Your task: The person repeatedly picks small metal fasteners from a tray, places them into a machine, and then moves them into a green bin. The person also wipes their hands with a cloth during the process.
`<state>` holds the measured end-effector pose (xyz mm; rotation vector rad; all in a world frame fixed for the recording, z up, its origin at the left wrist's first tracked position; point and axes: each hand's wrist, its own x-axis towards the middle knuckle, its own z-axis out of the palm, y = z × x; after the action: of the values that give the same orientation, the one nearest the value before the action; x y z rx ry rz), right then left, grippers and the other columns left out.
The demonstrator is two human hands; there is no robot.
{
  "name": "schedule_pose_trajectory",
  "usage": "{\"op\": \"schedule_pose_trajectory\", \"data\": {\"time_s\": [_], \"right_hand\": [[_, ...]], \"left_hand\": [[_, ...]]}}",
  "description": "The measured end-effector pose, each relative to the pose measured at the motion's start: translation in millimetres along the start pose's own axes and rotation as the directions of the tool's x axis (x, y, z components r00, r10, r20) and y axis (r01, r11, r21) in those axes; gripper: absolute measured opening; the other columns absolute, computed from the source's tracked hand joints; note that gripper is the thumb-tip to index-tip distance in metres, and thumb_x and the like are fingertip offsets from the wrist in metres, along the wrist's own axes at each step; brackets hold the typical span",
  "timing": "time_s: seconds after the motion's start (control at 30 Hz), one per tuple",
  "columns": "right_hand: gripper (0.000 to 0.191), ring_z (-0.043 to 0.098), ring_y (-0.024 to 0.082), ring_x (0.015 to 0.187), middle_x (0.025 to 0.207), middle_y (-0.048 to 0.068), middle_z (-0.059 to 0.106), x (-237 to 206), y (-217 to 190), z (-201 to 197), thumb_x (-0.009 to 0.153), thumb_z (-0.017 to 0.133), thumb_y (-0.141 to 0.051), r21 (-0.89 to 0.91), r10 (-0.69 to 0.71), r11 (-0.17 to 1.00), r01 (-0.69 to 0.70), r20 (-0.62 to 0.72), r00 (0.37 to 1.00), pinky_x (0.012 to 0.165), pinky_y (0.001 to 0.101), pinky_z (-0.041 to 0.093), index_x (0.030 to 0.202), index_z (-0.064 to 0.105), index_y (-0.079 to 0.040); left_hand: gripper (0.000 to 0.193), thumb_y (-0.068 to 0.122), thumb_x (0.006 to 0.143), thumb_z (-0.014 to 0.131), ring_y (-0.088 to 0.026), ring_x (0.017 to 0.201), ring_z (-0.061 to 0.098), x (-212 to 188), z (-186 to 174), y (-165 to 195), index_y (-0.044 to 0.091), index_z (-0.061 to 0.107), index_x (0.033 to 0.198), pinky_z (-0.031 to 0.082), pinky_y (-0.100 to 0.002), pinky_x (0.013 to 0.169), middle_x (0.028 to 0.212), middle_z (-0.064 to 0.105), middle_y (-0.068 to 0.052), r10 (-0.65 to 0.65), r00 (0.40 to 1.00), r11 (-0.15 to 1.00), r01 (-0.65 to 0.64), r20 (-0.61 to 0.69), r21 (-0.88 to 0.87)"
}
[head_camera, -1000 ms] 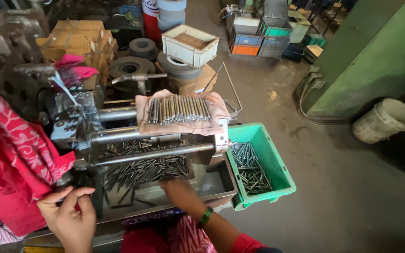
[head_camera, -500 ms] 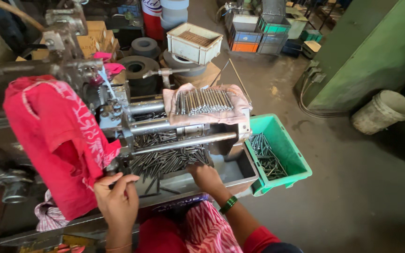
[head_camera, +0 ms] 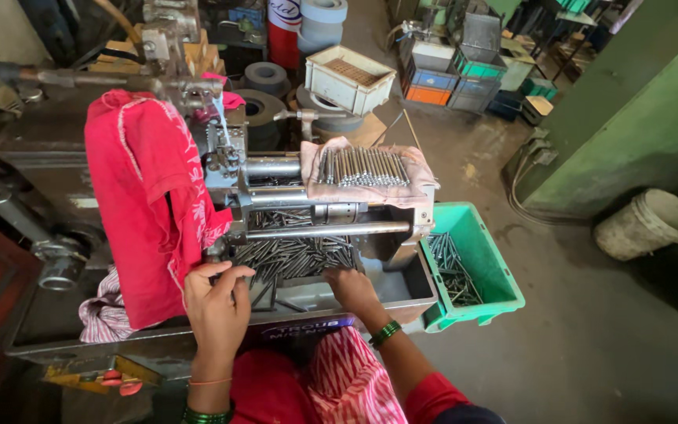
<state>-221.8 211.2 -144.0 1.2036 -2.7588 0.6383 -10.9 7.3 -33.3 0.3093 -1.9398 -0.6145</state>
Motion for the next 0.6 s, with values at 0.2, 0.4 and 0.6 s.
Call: {"op": "schedule_pose_trajectory", "data": {"time_s": [0.2, 0.4, 0.6], "right_hand": [[0.020, 0.071, 0.039, 0.089, 0.103, 0.015, 0.074, -5, 3, -2, 0.099, 0.058, -0.026, 0.002, 0.002, 1.000, -0.002, -0.001, 1.000, 0.076, 0.0510, 0.056, 0.109, 0.073, -0.017], [0.022, 0.071, 0.038, 0.089, 0.104, 0.015, 0.074, -9, 14, 3, 0.099, 0.057, -0.027, 0.010, -0.008, 1.000, 0.008, -0.002, 1.000, 0.077, 0.0509, 0.056, 0.110, 0.073, -0.018], [0.023, 0.072, 0.038, 0.089, 0.106, 0.014, 0.074, -10, 22, 6, 0.100, 0.058, -0.029, 0.037, 0.018, 0.999, -0.018, 0.005, 1.000, 0.078, 0.0497, 0.057, 0.113, 0.074, -0.019]], "left_hand": [[0.019, 0.004, 0.083, 0.072, -0.032, 0.106, 0.057, -4, 2, 7, 0.017, 0.077, 0.097, 0.046, -0.043, 0.090, 0.109, 0.060, -0.010, 0.005, 1.000, 1.000, -0.005, -0.005, 0.017], [0.021, 0.003, 0.085, 0.071, -0.032, 0.107, 0.055, -9, 5, 12, 0.017, 0.077, 0.099, 0.045, -0.043, 0.093, 0.111, 0.059, -0.011, -0.004, 1.000, 0.999, 0.003, 0.009, 0.050], [0.021, 0.003, 0.086, 0.070, -0.032, 0.108, 0.054, -10, 9, 16, 0.017, 0.077, 0.100, 0.045, -0.042, 0.094, 0.112, 0.057, -0.012, -0.003, 1.000, 0.999, 0.002, 0.016, 0.037]]}}
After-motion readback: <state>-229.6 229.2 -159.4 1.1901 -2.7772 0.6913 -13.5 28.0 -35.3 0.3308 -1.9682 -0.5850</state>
